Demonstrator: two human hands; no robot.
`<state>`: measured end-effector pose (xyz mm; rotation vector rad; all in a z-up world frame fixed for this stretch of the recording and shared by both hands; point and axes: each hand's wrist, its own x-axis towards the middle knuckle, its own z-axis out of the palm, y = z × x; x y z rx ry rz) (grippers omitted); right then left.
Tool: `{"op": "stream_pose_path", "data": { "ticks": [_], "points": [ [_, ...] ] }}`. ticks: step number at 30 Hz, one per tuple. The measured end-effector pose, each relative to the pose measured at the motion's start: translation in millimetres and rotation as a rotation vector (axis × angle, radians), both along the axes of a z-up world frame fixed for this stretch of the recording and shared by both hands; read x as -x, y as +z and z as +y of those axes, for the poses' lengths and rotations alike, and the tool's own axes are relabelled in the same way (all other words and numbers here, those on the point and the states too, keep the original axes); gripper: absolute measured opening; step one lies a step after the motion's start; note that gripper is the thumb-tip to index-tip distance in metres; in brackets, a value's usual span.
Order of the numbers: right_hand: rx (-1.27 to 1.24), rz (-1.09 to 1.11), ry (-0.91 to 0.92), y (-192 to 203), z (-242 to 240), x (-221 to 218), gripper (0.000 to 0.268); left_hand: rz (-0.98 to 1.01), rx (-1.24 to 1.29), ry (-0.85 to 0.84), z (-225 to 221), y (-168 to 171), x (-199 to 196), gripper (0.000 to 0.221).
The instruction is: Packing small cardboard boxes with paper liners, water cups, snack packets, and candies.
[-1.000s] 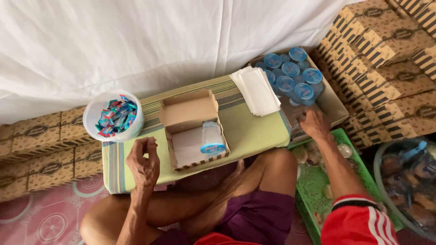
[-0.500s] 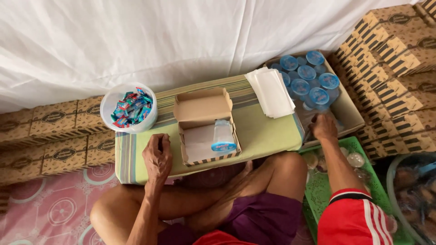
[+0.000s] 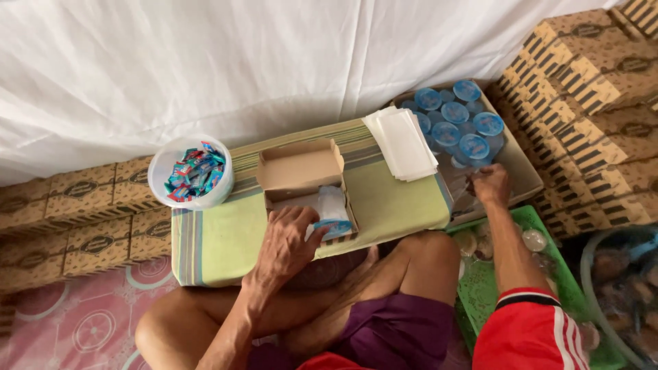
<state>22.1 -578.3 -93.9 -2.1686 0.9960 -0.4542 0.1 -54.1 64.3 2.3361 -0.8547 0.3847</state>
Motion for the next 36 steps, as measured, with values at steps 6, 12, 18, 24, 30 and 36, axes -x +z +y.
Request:
{"op": "stream_pose_path", "data": {
  "ticks": [6, 12, 18, 24, 30, 36],
  "points": [
    [-0.084, -0.011, 0.065, -18, -9, -6, 0.022, 0.041, -0.087, -0.071, -4, -11, -17, 0.016],
    [-0.437, -0.235, 0.049, 31, 9, 15, 0.030, 0.009, -0.094, -0.090, -10, -1, -11, 0.016],
    [-0.132, -0.126, 0.017, -4, -9, 1, 0.027, 0.093, -0.101, -0.066, -5, 1, -3, 0.015],
    [-0.489, -0.374, -0.007, 5, -26, 12, 0.027, 0.166, -0.058, -0.062, 2, -8, -5, 0.017],
    [-0.423, -0.379, 0.046, 14, -20, 14, 0.024, 0.200, -0.013, -0.073, 3, 6, -1, 0.015],
    [-0.459, -0.542, 0.277, 110, 41, 29, 0.017, 0.105, 0.069, -0.071, 9, 30, 9, 0.012]
  ]
}}
